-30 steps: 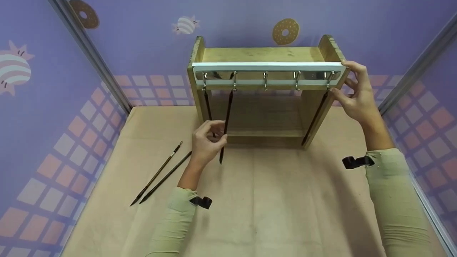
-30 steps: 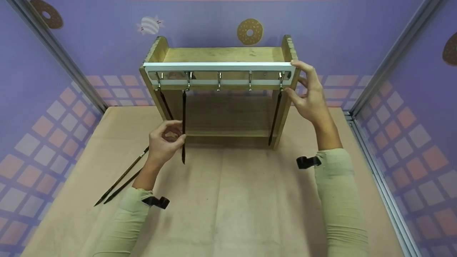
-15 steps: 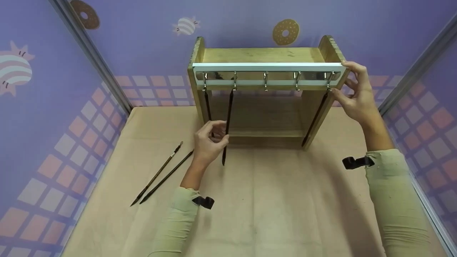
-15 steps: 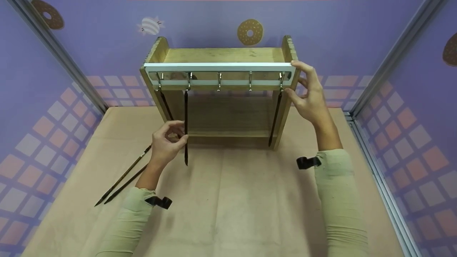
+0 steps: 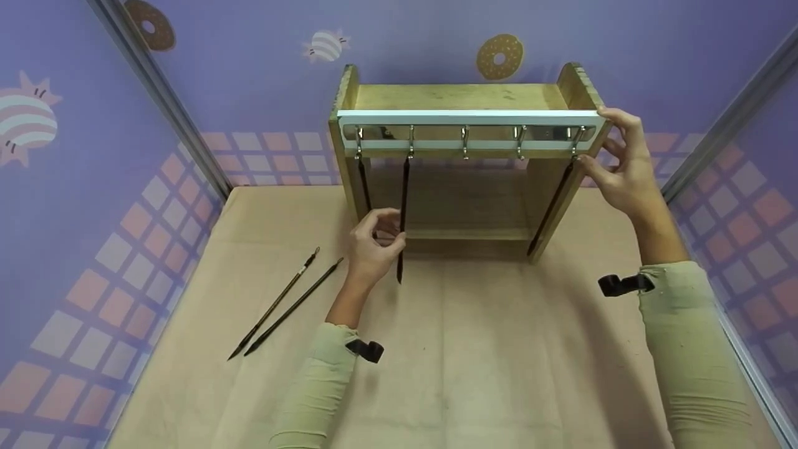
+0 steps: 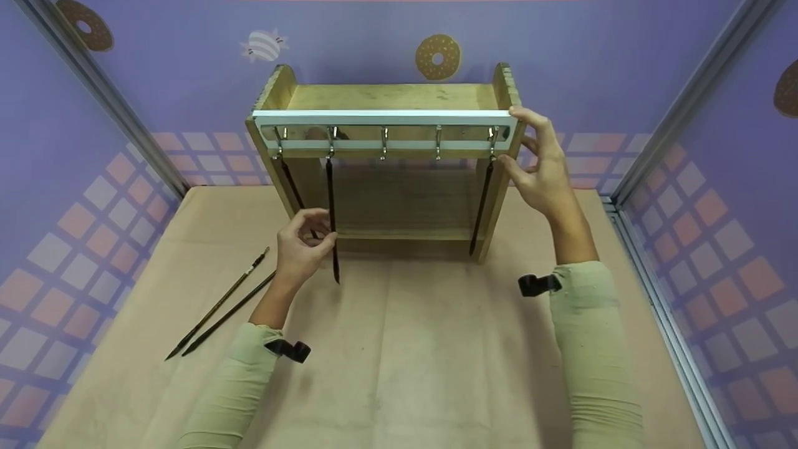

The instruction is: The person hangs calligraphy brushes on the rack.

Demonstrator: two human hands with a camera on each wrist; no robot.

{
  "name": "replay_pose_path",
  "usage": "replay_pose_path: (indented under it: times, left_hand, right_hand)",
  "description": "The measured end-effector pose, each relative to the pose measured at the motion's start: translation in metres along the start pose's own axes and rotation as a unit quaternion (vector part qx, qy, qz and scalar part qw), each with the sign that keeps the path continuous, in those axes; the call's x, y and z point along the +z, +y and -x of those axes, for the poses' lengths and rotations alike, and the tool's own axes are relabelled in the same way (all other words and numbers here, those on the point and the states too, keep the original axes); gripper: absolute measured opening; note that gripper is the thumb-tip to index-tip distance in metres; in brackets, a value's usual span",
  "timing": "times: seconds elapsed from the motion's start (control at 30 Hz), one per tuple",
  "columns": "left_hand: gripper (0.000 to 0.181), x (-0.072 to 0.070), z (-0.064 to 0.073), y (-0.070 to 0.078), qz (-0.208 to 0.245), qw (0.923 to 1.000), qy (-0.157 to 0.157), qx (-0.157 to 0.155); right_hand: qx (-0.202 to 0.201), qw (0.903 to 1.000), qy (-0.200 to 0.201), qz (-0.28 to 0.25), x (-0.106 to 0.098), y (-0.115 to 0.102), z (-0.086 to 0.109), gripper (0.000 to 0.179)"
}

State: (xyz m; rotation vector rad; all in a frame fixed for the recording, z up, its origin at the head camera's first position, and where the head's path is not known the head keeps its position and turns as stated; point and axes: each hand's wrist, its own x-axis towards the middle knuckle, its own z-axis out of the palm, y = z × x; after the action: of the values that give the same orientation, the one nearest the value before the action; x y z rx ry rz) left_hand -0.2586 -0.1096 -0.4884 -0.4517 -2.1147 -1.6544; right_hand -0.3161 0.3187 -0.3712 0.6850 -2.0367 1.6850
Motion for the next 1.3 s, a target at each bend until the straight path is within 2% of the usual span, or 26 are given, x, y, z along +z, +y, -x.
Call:
replay_pose_path:
  times: [0.17, 0.4, 0.63, 0.87, 1.07, 1.3]
  left_hand:
    - [0.035, 0.005, -0.001, -0.005, 0.006, 0.9999, 0.0, -0.011]
    - [0.034, 0.012, -0.006, -0.009, 0.01, 0.9995, 0.002, -0.031]
    - [0.032, 0.017, -0.011, -0.011, 0.012, 0.9988, 0.009, -0.046]
    - [0.033, 0.02, -0.012, -0.011, 0.004, 0.9982, 0.015, -0.059]
    - [0.032, 0.022, -0.014, -0.012, -0.011, 0.9981, 0.023, -0.056]
    - [0.031, 0.021, -0.014, -0.014, -0.034, 0.9979, 0.021, -0.051]
  right_hand:
    - [-0.006, 1.0, -0.004, 0.004, -0.001, 0.001, 0.001, 0.069]
    - [-0.009, 0.9988, -0.01, 0.047, -0.002, 0.001, 0.001, 0.069]
    - [-0.017, 0.9996, -0.009, 0.023, -0.001, 0.0, 0.001, 0.067]
    - [-0.004, 0.9998, -0.001, 0.022, -0.001, 0.001, 0.001, 0.069]
    - [-0.008, 0.9998, -0.002, 0.019, 0.0, 0.0, 0.0, 0.069]
    - [0.01, 0.9997, -0.008, 0.023, 0.0, -0.004, 0.001, 0.067]
